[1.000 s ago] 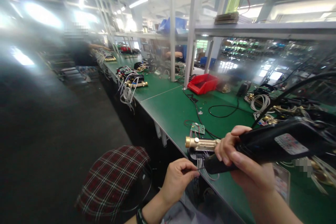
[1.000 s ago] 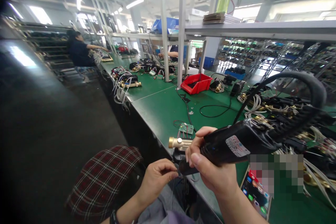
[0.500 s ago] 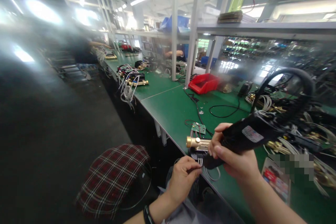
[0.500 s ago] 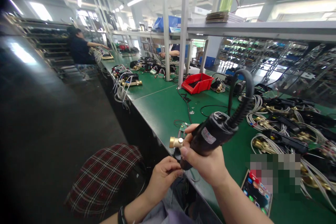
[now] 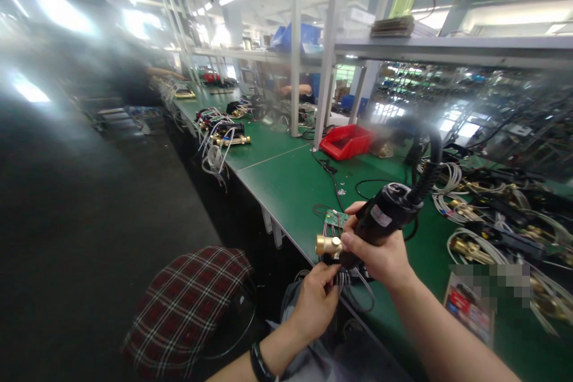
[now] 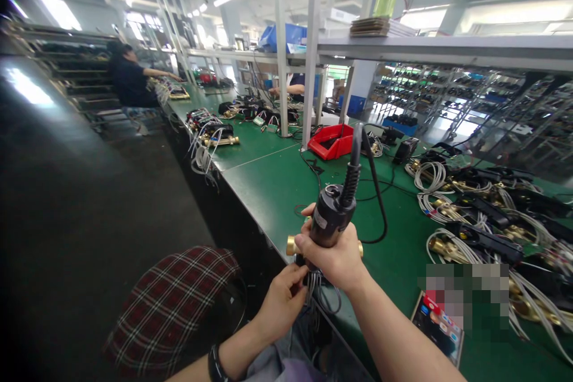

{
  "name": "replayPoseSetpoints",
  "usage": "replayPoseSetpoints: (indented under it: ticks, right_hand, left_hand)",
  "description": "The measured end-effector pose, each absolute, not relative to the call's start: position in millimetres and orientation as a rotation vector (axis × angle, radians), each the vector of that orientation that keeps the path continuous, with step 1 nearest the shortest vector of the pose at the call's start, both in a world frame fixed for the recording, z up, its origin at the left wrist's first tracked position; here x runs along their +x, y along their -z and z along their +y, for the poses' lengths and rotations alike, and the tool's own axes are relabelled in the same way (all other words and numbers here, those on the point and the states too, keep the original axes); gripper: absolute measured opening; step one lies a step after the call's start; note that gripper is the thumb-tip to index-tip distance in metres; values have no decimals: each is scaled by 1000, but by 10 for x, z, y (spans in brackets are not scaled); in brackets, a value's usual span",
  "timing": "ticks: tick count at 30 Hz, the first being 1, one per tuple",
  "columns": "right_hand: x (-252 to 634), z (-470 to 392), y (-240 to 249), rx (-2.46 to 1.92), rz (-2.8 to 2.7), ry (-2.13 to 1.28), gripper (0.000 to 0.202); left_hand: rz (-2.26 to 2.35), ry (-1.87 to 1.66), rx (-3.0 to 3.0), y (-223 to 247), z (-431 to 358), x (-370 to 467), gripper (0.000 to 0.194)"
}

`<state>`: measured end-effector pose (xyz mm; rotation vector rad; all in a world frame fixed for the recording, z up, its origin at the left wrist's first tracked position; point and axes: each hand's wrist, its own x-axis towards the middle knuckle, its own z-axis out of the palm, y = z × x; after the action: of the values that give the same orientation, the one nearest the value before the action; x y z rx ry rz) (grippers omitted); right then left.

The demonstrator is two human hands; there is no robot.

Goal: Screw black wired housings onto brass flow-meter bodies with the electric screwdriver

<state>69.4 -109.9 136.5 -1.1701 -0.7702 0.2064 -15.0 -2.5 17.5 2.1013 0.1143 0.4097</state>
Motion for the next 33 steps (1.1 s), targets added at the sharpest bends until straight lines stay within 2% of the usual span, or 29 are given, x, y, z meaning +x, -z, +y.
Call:
replayPoseSetpoints:
  ticks: [4,10,13,16,20,24,28,30,33]
  right_hand:
    - [699,-1080,-1336,-1186,-799,-214,33]
    - [717,-1073,-1310,-1245,-837,-249,22]
    - [758,-1086,-1298,-1249,-888,-259,20]
    - [821,-1097,-1235,-1185,-927,-331,25]
    - [857,-1091,-1142,-1065,-1062,-451,44]
    - [948,-1213,-1310,-981,-890,-297,50]
    - [1523,-1539,-1574,-1049,-503,-51,41]
    - [1933,-1672,-1535,-1322,-209,31,37]
    - [2372,-1744,-1222,-1465,-168,28,28]
  left_hand:
    - [80,-470,2187,-103,-7,-160,43]
    - [-109,-820,2475,118,92,-161,30]
    - [-205,-886,2594,182,130,-154,28]
    - [-250,-849,2684,165,131,-144,27]
    - [-240,-777,2786,75,110,-134,28]
    - [-222,-709,2812,-3,126,-193,28]
    - [-313,-850,2708,-185,112,-245,29]
    - [-429,-924,2655,-358,35,-172,36]
    - [-520,-923,2755,-585,-158,94,48]
